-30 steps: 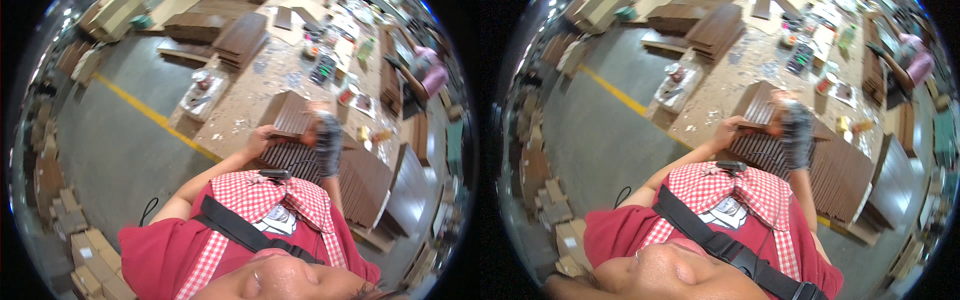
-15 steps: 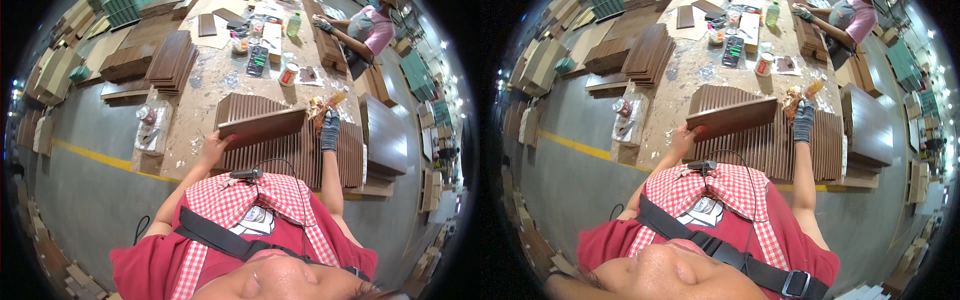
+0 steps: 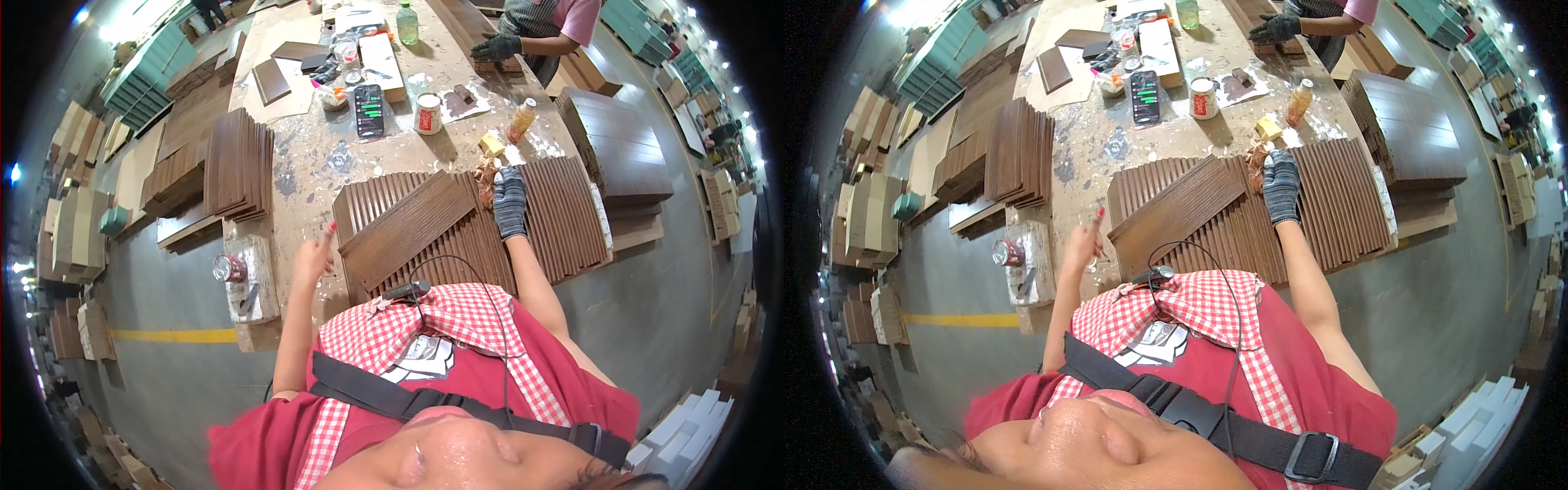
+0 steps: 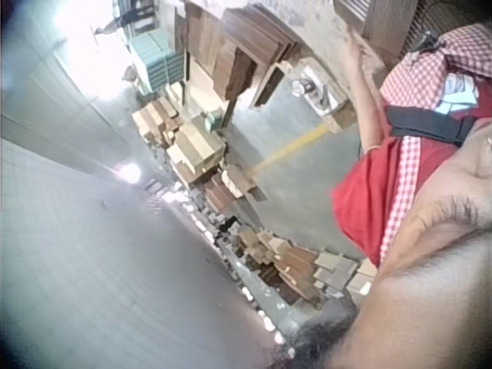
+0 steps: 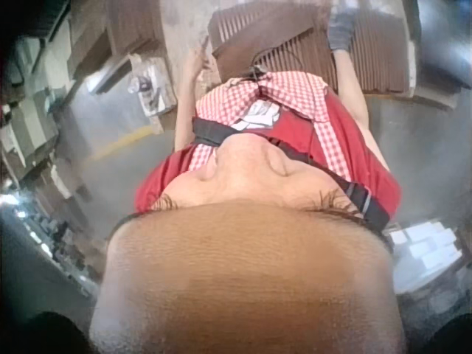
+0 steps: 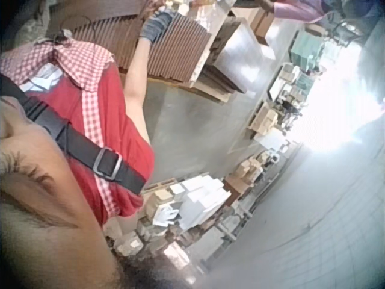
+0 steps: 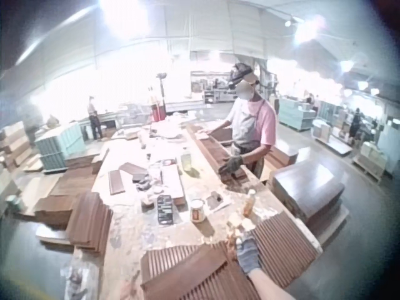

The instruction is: The recorder is staining and wiping down wooden slats at a workbench in a factory.

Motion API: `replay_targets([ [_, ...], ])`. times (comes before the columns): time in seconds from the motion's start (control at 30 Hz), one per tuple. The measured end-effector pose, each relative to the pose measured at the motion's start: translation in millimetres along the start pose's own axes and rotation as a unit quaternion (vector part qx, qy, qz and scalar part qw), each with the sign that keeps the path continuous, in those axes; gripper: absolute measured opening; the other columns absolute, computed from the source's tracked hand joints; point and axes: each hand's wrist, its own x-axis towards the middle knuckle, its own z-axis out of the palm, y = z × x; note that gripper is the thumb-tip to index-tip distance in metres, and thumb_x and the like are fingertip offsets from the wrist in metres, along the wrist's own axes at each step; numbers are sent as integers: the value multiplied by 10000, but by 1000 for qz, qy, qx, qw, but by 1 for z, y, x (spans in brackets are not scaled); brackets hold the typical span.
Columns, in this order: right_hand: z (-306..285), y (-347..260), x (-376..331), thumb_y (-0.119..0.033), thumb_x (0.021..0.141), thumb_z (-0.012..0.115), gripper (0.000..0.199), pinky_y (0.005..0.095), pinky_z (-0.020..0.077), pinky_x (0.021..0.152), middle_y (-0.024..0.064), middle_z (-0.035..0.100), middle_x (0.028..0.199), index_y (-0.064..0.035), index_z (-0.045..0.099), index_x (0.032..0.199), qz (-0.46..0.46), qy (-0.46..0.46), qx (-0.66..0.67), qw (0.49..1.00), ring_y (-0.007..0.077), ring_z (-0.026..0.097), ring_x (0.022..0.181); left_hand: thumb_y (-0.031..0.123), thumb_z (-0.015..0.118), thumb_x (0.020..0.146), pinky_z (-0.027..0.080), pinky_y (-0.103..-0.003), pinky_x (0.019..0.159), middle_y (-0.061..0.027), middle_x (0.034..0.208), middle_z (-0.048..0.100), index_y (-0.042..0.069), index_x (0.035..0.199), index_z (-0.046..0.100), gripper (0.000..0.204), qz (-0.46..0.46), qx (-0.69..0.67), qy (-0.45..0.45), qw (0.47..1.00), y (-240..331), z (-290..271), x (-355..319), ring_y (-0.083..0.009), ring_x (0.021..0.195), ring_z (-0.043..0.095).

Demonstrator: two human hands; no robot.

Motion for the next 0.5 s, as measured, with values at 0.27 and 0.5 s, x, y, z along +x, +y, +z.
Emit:
replay_targets([
  [0.27, 14, -13, 33, -142, 1017, 533, 224, 436, 477, 977, 198, 629, 1141, 0, 622, 1164, -17, 14, -15, 1000, 363, 601, 1073, 422, 784, 841, 518, -307, 725, -96, 856, 756, 55, 1065, 778, 430, 189, -57, 166, 966, 77, -15, 248, -172, 771, 690],
  [0.5, 2, -17, 33, -129, 1018, 528, 226, 420, 470, 1007, 177, 626, 1170, -15, 611, 1195, -37, 0, -53, 998, 338, 598, 1101, 358, 810, 842, 517, -274, 651, -34, 874, 756, 54, 1108, 764, 407, 93, -43, 149, 983, 99, 23, 378, -97, 722, 660],
])
